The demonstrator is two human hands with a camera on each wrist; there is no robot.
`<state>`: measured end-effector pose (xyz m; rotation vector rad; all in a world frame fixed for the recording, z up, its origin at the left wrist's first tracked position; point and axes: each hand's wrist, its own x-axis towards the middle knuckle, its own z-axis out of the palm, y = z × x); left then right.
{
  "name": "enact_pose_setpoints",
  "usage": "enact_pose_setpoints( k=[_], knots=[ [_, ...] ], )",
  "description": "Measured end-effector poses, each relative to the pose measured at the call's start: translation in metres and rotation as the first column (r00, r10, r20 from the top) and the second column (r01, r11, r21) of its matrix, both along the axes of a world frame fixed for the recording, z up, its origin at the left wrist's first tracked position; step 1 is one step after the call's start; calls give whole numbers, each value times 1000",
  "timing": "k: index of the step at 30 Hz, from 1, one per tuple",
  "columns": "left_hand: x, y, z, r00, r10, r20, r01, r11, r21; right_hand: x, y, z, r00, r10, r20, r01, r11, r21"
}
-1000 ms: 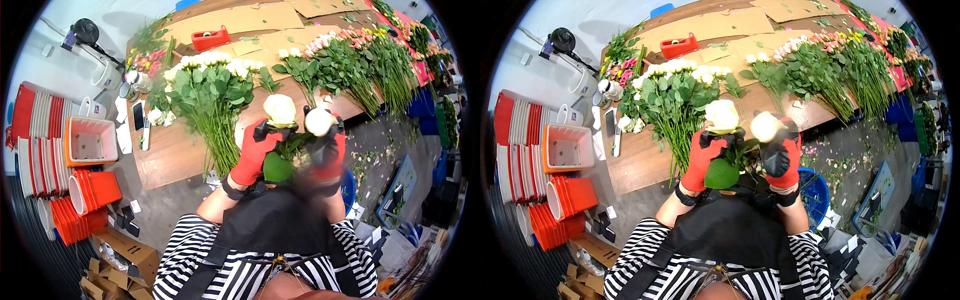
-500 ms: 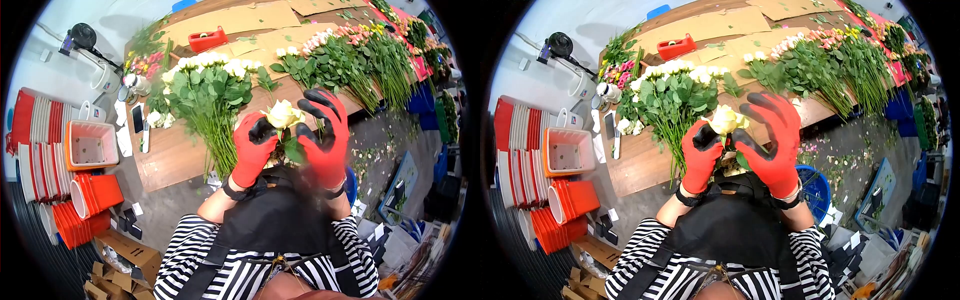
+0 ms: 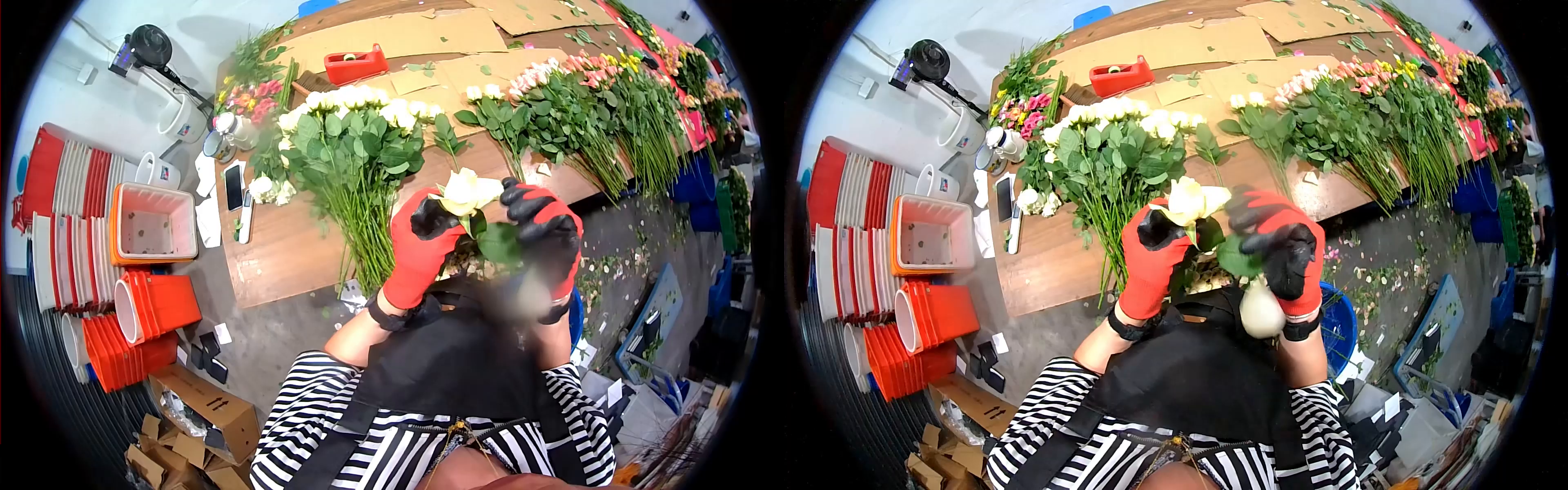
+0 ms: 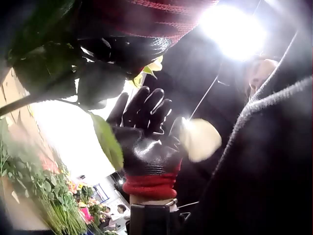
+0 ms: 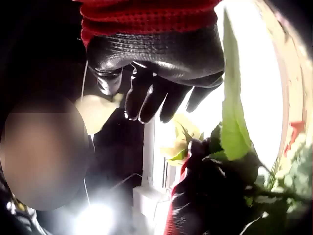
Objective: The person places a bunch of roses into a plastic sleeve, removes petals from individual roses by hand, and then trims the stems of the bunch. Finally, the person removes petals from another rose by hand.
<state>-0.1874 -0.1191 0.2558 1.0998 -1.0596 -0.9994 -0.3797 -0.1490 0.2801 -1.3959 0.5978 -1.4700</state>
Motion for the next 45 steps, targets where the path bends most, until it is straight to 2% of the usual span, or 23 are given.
enact_pose_setpoints(
  k=[1, 3, 6, 8, 11, 14, 15, 18, 22, 23, 24, 26, 27, 30, 31, 32, 34, 35, 36, 39, 41, 43, 45],
  knots=[
    [-4, 1, 9, 997, 79, 27, -79, 997, 15, -2, 2, 8, 996, -57, -61, 57, 998, -8],
    [-4, -1, 0, 984, 63, 167, -55, 997, -55, 5, 9, 29, 965, -217, -145, 237, 962, 133],
    [-9, -4, 12, 922, 159, 354, -85, 973, -214, 17, 8, 41, 927, -189, -323, 190, 981, -29],
    [-9, -4, 12, 875, 216, 433, -81, 947, -310, 21, 13, 36, 812, -337, -477, 275, 941, -197],
    [-11, -3, 14, 887, 223, 404, -111, 953, -283, 36, 24, 46, 711, -474, -519, 402, 880, -254],
    [-10, -4, 10, 930, 170, 326, -105, 973, -206, 31, 20, 38, 686, -528, -501, 342, 841, -419],
    [-9, -4, 8, 947, 142, 287, -94, 980, -174, 33, 18, 41, 712, -528, -463, 320, 831, -456],
    [-6, 1, 14, 994, -86, -67, 87, 996, 21, 30, 17, 37, 859, -342, -381, 170, 892, -419],
    [-3, 0, 7, 968, -65, -244, 95, 989, 112, 17, 17, 42, 967, -43, -253, -53, 930, -363],
    [-3, -1, -6, 985, -3, -173, 16, 997, 71, 16, 17, 45, 963, -79, -257, -9, 946, -323],
    [-2, 0, -2, 992, -18, -124, 28, 997, 72, 15, 18, 48, 958, -112, -263, 34, 959, -283],
    [-2, 2, 10, 998, -56, -30, 58, 995, 77, 16, 22, 48, 905, -311, -290, 279, 949, -149],
    [-4, 2, 7, 999, -37, 36, 36, 999, 27, 23, 20, 49, 914, -321, -249, 319, 946, -50],
    [-7, -1, 1, 975, 32, 219, -4, 992, -128, 29, 11, 51, 799, -338, -496, 295, 941, -166],
    [-8, -3, 2, 961, 56, 272, -6, 984, -179, 37, 13, 46, 864, -331, -378, 336, 940, -56],
    [-8, -4, 3, 943, 83, 323, -8, 973, -229, 36, 15, 44, 801, -404, -442, 367, 914, -172],
    [-10, -2, -2, 969, 86, 230, -51, 987, -154, 33, 16, 41, 648, -549, -528, 381, 834, -399],
    [-9, -1, -4, 970, 85, 228, -56, 989, -134, 37, 16, 43, 629, -599, -495, 402, 796, -452],
    [-8, -1, -5, 971, 85, 226, -60, 992, -116, 38, 16, 40, 642, -599, -478, 391, 792, -468],
    [-10, 1, 18, 998, -17, -61, 15, 999, -35, 40, 17, 37, 698, -571, -433, 330, 792, -514],
    [-11, 10, 14, 996, 37, -87, -37, 999, 7, 39, 15, 36, 762, -480, -434, 239, 832, -500],
    [0, 0, 10, 964, -172, -202, 182, 983, 32, 35, 15, 30, 835, -370, -408, 150, 866, -477],
    [1, -3, 10, 978, -104, -183, 125, 986, 106, 28, 16, 35, 877, -225, -425, 19, 899, -438]
  ],
)
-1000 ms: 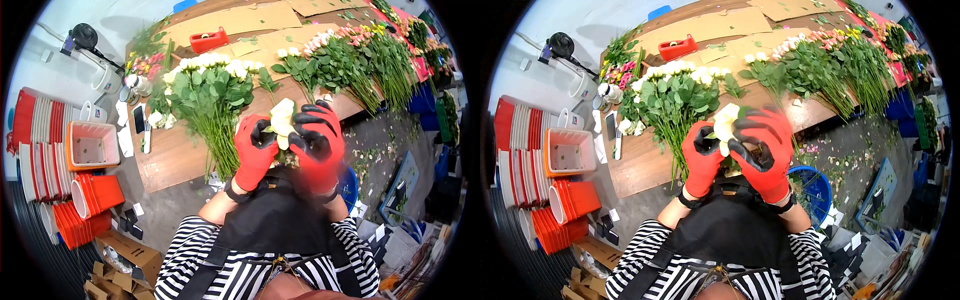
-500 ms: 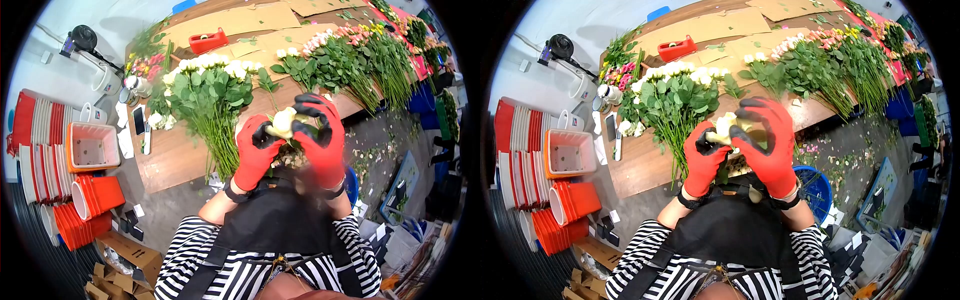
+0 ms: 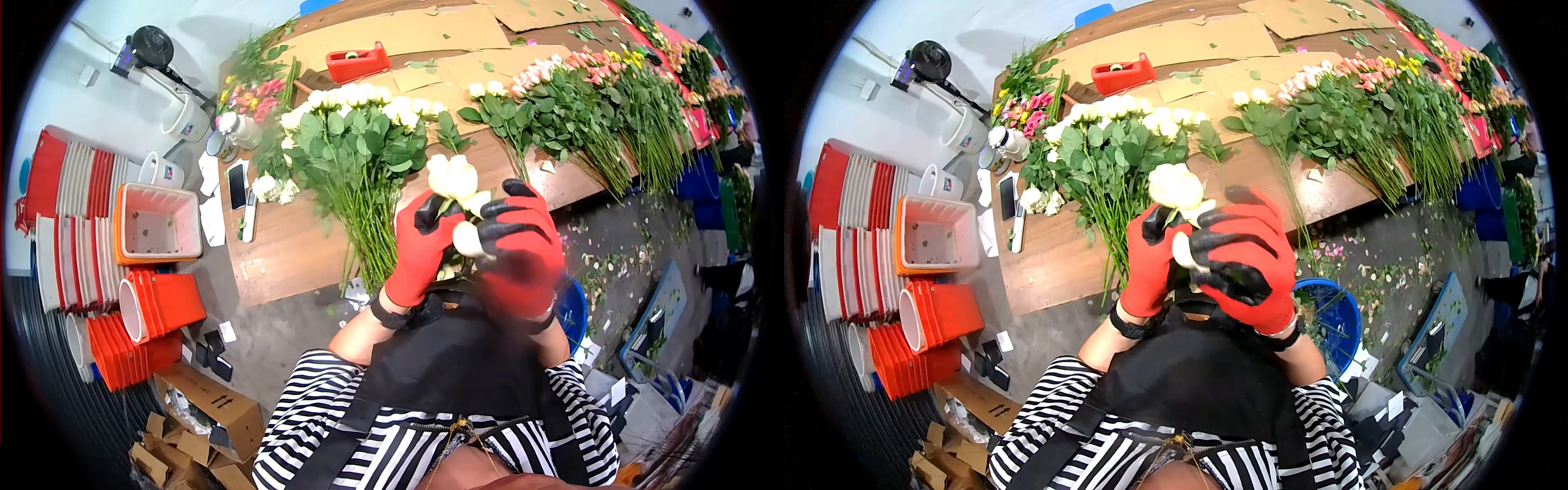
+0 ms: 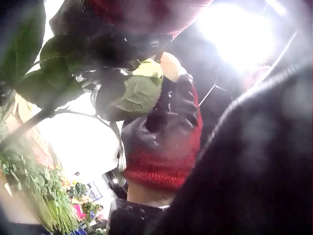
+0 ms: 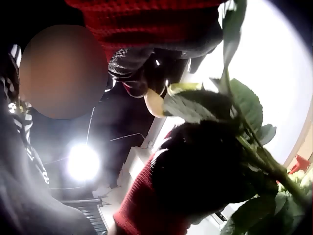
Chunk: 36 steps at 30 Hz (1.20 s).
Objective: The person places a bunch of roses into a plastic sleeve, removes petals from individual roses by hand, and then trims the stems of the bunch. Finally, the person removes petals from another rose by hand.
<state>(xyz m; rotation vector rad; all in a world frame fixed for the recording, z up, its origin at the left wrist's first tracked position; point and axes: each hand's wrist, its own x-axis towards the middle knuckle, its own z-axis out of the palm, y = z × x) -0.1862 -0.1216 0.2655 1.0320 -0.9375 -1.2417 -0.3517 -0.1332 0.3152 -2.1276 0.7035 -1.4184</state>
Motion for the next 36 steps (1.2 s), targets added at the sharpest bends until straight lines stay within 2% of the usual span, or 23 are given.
enact_pose_setpoints(
  k=[2, 3, 4, 6, 8, 9, 10, 11, 12, 13, 15, 16, 17, 18, 19, 20, 22, 23, 25, 28, 31, 33, 36],
  knots=[
    [10, -4, -2, 996, 32, 83, -33, 999, 10, -8, -6, 0, 975, 220, 14, -221, 975, 40],
    [8, -5, 4, 994, 86, -64, -87, 996, -13, -12, -9, -2, 949, 312, 37, -314, 949, 40],
    [14, -7, 0, 987, 157, -47, -158, 987, -35, -17, -10, -12, 960, 251, 126, -266, 956, 122],
    [34, -11, -2, 976, 218, -27, -219, 975, -26, -12, 3, -31, 904, -20, 427, -206, 855, 476],
    [56, -7, -14, 941, 318, 118, -296, 939, -174, -16, -4, -59, 997, -20, 72, -20, 856, 516],
    [63, -14, -10, 948, 318, -23, -317, 931, -182, -16, -4, -78, 995, 0, -97, 48, 867, 496],
    [71, -21, -6, 936, 311, -164, -340, 921, -191, -14, -1, -92, 976, 80, -205, 31, 871, 490],
    [76, -22, -5, 930, 339, -140, -359, 919, -164, -12, 3, -106, 938, 159, -308, 12, 873, 488],
    [82, -22, -4, 924, 364, -116, -378, 916, -136, -6, 5, -121, 954, 271, -131, -133, 771, 623],
    [88, -23, -3, 917, 388, -91, -396, 912, -108, -6, 12, -124, 958, 256, 127, -240, 478, 845],
    [99, -33, -22, 922, 360, -142, -375, 921, -105, -18, 11, -142, 943, 132, 305, -332, 395, 856],
    [105, -39, -33, 934, 328, -140, -342, 935, -90, -23, 5, -146, 969, 45, 244, -233, 502, 833],
    [112, -45, -42, 962, 259, -86, -263, 964, -41, -32, -1, -173, 970, -107, 216, -144, 461, 876],
    [115, -49, -52, 982, 183, -37, -183, 983, 13, -37, -7, -181, 972, -162, 168, -61, 520, 852],
    [107, -50, -63, 974, 223, -37, -219, 972, 84, -40, -14, -188, 968, -218, 125, 23, 572, 820],
    [110, -49, -89, 961, 253, 115, -261, 964, 56, -42, -21, -197, 952, -290, 97, 95, 582, 808],
    [119, -39, -140, 859, 316, 404, -362, 931, 41, -44, -36, -224, 904, -425, 51, 230, 582, 780],
    [119, -32, -147, 703, 346, 621, -436, 900, -8, -51, -45, -258, 865, -502, -13, 318, 527, 788],
    [127, -19, -170, 381, 312, 870, -498, 862, -91, -58, -63, -293, 818, -525, -233, 519, 502, 691],
    [129, -12, -177, 126, 243, 962, -654, 750, -104, -63, -76, -342, 642, -508, -575, 759, 526, 383],
    [140, -16, -192, 47, 84, 995, -671, 740, -31, -67, -74, -356, 606, -388, -694, 736, 605, 305],
    [143, -22, -188, 49, -57, 997, -661, 747, 75, -68, -71, -347, 610, -336, -717, 714, 624, 316],
    [154, -29, -200, -2, -98, 995, -641, 764, 74, -53, -57, -309, 535, -449, -716, 734, 667, 130]
  ],
)
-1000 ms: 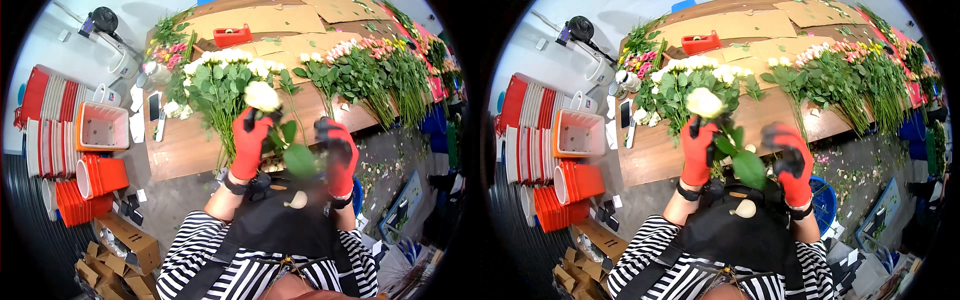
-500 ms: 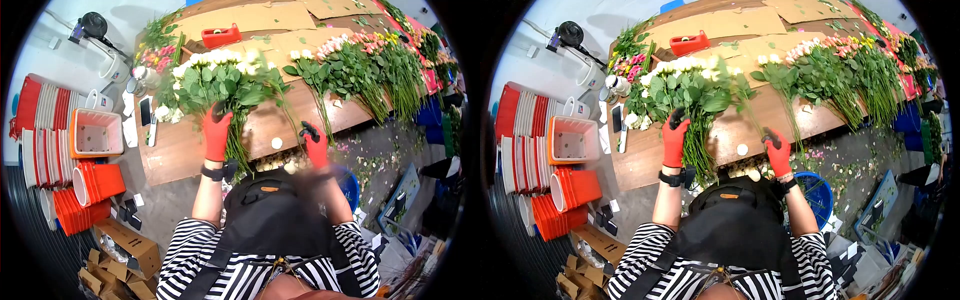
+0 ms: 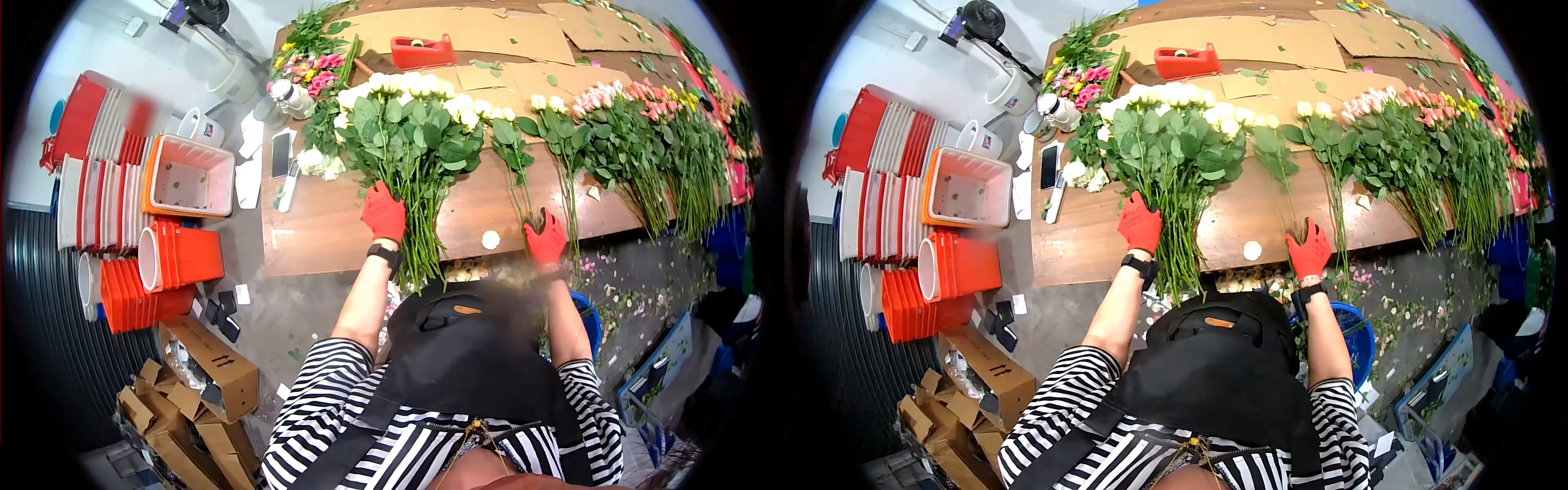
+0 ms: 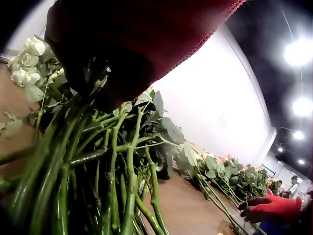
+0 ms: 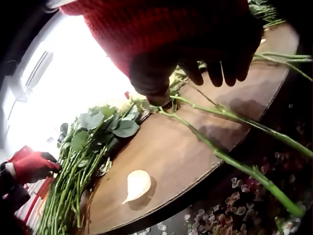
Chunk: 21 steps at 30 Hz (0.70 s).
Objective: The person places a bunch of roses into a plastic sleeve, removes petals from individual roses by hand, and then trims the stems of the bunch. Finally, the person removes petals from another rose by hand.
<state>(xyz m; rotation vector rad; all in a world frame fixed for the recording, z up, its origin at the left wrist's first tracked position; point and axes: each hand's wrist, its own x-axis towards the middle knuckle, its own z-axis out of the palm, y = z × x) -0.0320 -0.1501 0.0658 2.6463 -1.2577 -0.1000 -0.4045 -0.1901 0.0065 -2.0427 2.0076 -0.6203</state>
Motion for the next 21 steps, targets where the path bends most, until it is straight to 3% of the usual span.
enact_pose_setpoints(
  k=[2, 6, 7, 9, 10, 11, 13, 15, 16, 17, 19, 20, 21],
  knots=[
    [3, -4, -5, 1000, -18, 12, 19, 999, -28, 6, 4, 14, 998, -16, -63, 8, 991, -136],
    [-4, 3, 42, 965, -64, -254, -62, 886, -460, 32, 4, 49, 973, 136, 184, -96, 973, -210],
    [-9, 7, 48, 912, -136, -388, -100, 842, -530, 45, 4, 66, 893, 183, 412, -146, 982, -120],
    [-24, 11, 57, 739, -309, -599, -206, 742, -638, 75, 0, 105, 584, 180, 792, -297, 955, 2],
    [-36, 12, 61, 656, -349, -669, -234, 749, -620, 89, -1, 130, 569, 234, 788, -359, 933, -18],
    [-51, 13, 63, 678, -378, -631, -201, 730, -653, 102, -3, 155, 553, 286, 782, -416, 909, -37],
    [-84, 16, 87, 466, -518, -717, -243, 705, -667, 126, -10, 188, 517, 312, 797, -447, 892, -59],
    [-109, 18, 71, 615, -520, -593, -94, 698, -709, 137, -15, 225, 609, 298, 735, -441, 897, 2],
    [-125, 21, 93, 628, -578, -520, -4, 666, -746, 144, -20, 218, 636, 358, 683, -387, 914, -118],
    [-131, 25, 81, 592, -570, -569, 58, 735, -676, 141, -23, 216, 634, 363, 682, -391, 912, -122],
    [-139, 26, 109, 601, -707, -374, 336, 648, -684, 130, -24, 204, 688, 354, 633, -322, 931, -170],
    [-138, 24, 120, 495, -661, -564, 360, 747, -559, 120, -23, 202, 701, 354, 620, -294, 934, -201],
    [-130, 25, 129, 492, -653, -575, 389, 756, -526, 108, -19, 200, 717, 349, 604, -264, 937, -228]
  ],
)
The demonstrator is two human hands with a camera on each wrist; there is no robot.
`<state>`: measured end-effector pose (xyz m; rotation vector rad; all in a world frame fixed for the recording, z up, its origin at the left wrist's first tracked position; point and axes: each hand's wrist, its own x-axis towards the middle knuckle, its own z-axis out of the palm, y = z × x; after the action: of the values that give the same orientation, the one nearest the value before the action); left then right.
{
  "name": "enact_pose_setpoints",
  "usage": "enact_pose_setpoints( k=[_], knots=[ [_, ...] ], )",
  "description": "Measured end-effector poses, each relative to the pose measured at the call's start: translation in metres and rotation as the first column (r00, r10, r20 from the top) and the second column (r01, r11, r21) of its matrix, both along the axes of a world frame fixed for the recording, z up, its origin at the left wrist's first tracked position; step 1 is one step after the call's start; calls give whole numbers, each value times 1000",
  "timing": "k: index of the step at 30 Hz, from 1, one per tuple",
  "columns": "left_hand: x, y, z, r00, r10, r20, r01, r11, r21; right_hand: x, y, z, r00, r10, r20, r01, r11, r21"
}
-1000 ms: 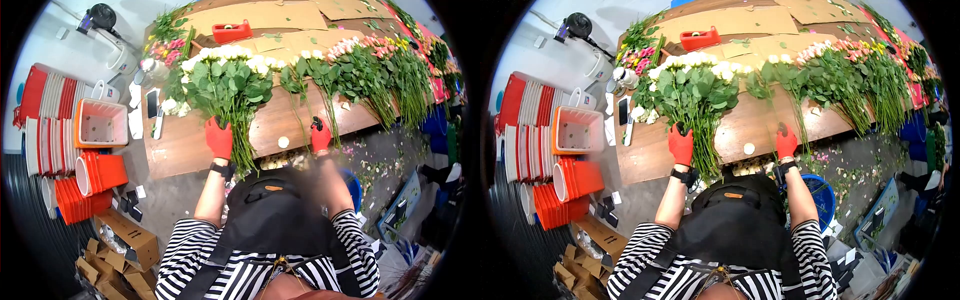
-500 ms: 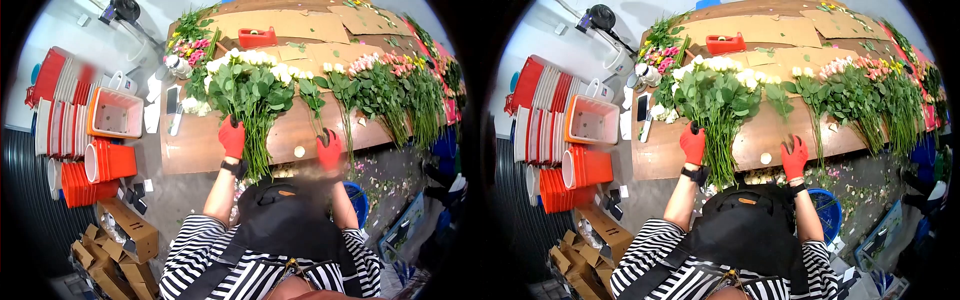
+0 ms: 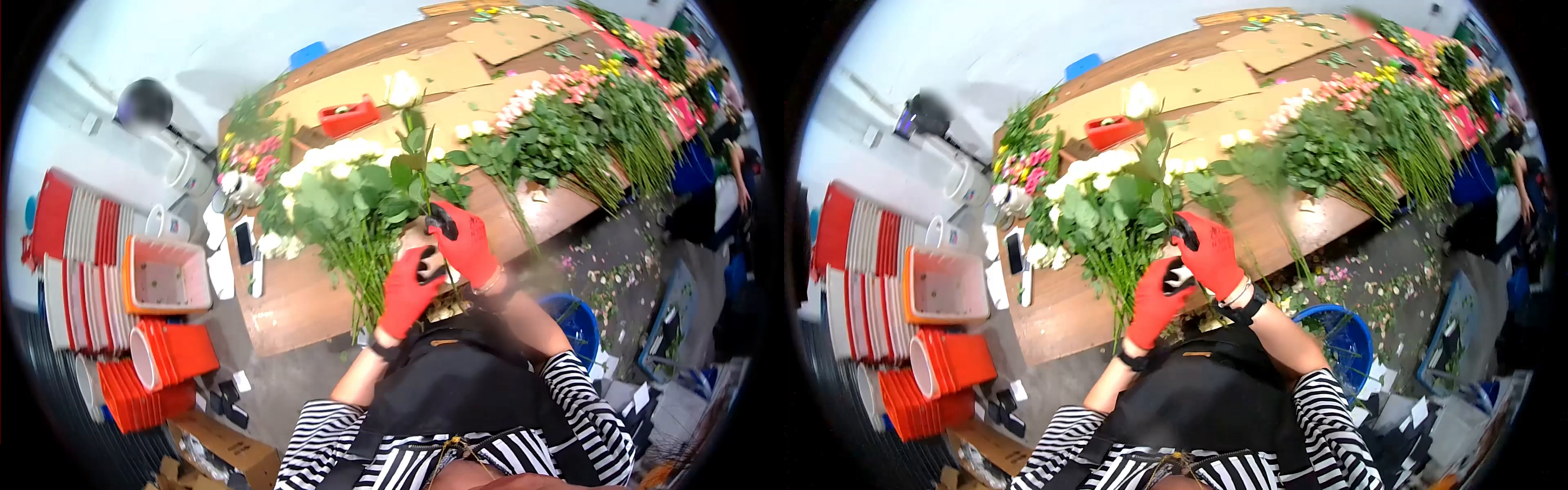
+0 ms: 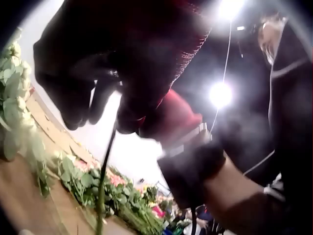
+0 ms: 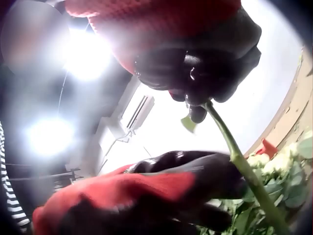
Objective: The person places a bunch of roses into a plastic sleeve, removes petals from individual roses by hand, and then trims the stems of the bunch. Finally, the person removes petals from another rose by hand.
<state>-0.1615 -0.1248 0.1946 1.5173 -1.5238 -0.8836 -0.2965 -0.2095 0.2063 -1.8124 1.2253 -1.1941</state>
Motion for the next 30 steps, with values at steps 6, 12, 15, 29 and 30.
enact_pose_setpoints(
  k=[6, 12, 15, 29, 30],
  knots=[
    [37, -42, 33, 892, 289, -346, -379, 897, -227, -61, 46, -22, 979, -105, -172, 65, 972, -224],
    [21, -54, 40, 950, -7, -312, -54, 981, -187, -75, 88, -44, 915, -45, -402, -60, 968, -244],
    [28, -49, 33, 949, -66, 308, 203, 876, -438, -79, 97, -60, 919, -52, -391, -29, 980, -197],
    [7, -22, 43, 981, -183, 64, 193, 882, -430, -87, 99, -50, 964, 53, -260, -98, 982, -163],
    [9, -21, 38, 983, -166, 83, 186, 871, -455, -86, 99, -50, 965, 57, -256, -100, 982, -160]
  ],
)
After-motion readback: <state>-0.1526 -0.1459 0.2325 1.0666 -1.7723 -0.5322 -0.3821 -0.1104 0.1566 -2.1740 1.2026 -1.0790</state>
